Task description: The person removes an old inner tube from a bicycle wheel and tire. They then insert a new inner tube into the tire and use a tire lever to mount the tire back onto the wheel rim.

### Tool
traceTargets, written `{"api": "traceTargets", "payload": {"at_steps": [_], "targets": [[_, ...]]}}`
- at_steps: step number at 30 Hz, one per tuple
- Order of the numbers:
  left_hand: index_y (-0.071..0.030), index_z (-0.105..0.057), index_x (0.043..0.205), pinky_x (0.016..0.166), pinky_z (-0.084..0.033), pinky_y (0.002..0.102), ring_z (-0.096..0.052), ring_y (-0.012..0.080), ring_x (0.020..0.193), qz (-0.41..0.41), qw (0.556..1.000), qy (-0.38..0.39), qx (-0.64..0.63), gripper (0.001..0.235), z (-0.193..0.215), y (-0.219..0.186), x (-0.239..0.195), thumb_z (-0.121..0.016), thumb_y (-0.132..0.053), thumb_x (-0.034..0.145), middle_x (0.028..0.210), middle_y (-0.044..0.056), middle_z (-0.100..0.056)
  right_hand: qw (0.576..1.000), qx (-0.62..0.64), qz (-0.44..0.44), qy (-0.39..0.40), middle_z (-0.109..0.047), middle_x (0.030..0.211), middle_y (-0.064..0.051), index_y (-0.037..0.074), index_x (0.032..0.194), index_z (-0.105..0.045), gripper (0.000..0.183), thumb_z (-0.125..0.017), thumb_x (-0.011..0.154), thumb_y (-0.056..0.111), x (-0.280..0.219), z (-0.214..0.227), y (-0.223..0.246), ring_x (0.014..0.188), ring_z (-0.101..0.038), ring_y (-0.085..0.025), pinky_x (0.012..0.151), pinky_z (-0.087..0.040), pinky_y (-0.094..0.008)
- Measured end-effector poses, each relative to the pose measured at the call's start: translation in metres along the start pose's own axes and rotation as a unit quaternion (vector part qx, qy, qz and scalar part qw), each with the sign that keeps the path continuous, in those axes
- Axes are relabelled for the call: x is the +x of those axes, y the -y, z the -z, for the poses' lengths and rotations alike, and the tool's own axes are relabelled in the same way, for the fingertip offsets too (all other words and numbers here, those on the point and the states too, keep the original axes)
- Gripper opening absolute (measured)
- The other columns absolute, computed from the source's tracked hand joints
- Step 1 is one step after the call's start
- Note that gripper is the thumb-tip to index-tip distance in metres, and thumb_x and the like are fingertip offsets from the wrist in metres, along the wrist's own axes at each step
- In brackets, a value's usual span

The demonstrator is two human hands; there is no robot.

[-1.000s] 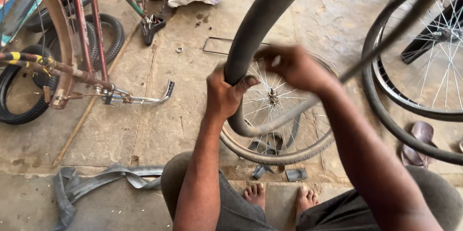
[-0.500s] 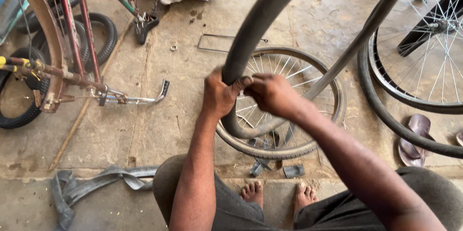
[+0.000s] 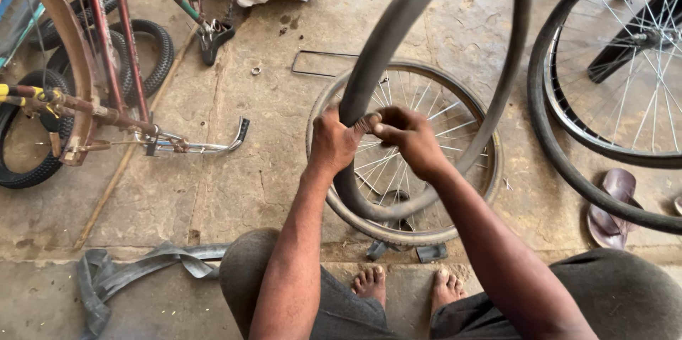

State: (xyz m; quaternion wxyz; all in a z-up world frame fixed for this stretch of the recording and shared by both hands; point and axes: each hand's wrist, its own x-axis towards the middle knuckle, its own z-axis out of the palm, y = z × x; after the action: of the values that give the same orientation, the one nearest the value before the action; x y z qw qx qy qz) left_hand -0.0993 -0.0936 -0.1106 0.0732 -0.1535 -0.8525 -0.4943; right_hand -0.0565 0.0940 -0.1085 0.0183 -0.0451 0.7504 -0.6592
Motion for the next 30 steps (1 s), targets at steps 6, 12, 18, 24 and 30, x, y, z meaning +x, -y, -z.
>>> {"api": "traceTargets", "payload": {"at_steps": [6, 12, 18, 24, 30], "targets": [[-0.005, -0.067, 0.083, 0.057, -0.056, 0.038, -0.070, 0.0198, 0.064, -0.041, 0.999, -0.023, -0.005, 0.084, -0.004, -0.010, -0.005, -0.059, -0.088, 0.074, 0.066, 0.006, -0.064, 0.949, 0.273, -0.153, 0.045, -0.061, 0.068, -0.007, 0.008, 0.090, -0.064, 0.033, -0.051, 0.108, 0.032, 0.008, -0.015, -0.044, 0.054, -0.056, -0.017, 0.049, -0.043, -0.030], [-0.003, -0.066, 0.088, 0.061, -0.059, 0.039, -0.072, 0.0224, 0.066, -0.008, 1.000, -0.012, 0.012, 0.087, -0.004, -0.007, -0.009, -0.059, -0.088, 0.072, 0.067, 0.006, -0.065, 0.896, 0.422, -0.138, 0.005, -0.063, 0.082, -0.003, 0.007, 0.095, -0.060, 0.008, -0.054, 0.100, 0.005, -0.003, -0.029, -0.025, 0.070, -0.058, -0.014, 0.064, -0.048, -0.030], [-0.002, -0.065, 0.092, 0.062, -0.059, 0.040, -0.073, 0.0246, 0.069, -0.038, 0.999, -0.019, 0.031, 0.089, -0.010, -0.005, -0.013, -0.058, -0.089, 0.074, 0.069, 0.008, -0.065, 0.894, 0.435, -0.101, 0.025, -0.063, 0.075, -0.004, 0.007, 0.095, -0.063, 0.020, -0.055, 0.104, 0.022, -0.008, -0.032, -0.029, 0.063, -0.057, -0.015, 0.058, -0.045, -0.031], [-0.003, -0.064, 0.092, 0.059, -0.059, 0.039, -0.072, 0.0237, 0.068, -0.038, 0.998, -0.026, 0.047, 0.088, -0.017, -0.002, -0.013, -0.057, -0.089, 0.074, 0.071, 0.008, -0.066, 0.886, 0.447, -0.121, -0.016, -0.067, 0.084, -0.004, 0.006, 0.100, -0.063, 0.010, -0.053, 0.097, 0.006, -0.010, -0.024, -0.035, 0.073, -0.064, -0.015, 0.065, -0.052, -0.031], [-0.006, -0.063, 0.090, 0.056, -0.059, 0.035, -0.069, 0.0183, 0.062, -0.021, 0.997, -0.014, 0.075, 0.084, -0.030, 0.008, -0.011, -0.055, -0.088, 0.079, 0.069, 0.003, -0.063, 0.907, 0.406, -0.109, -0.034, -0.065, 0.086, -0.005, 0.004, 0.101, -0.063, 0.011, -0.058, 0.093, 0.000, -0.012, -0.021, -0.038, 0.070, -0.061, -0.015, 0.064, -0.052, -0.031]]}}
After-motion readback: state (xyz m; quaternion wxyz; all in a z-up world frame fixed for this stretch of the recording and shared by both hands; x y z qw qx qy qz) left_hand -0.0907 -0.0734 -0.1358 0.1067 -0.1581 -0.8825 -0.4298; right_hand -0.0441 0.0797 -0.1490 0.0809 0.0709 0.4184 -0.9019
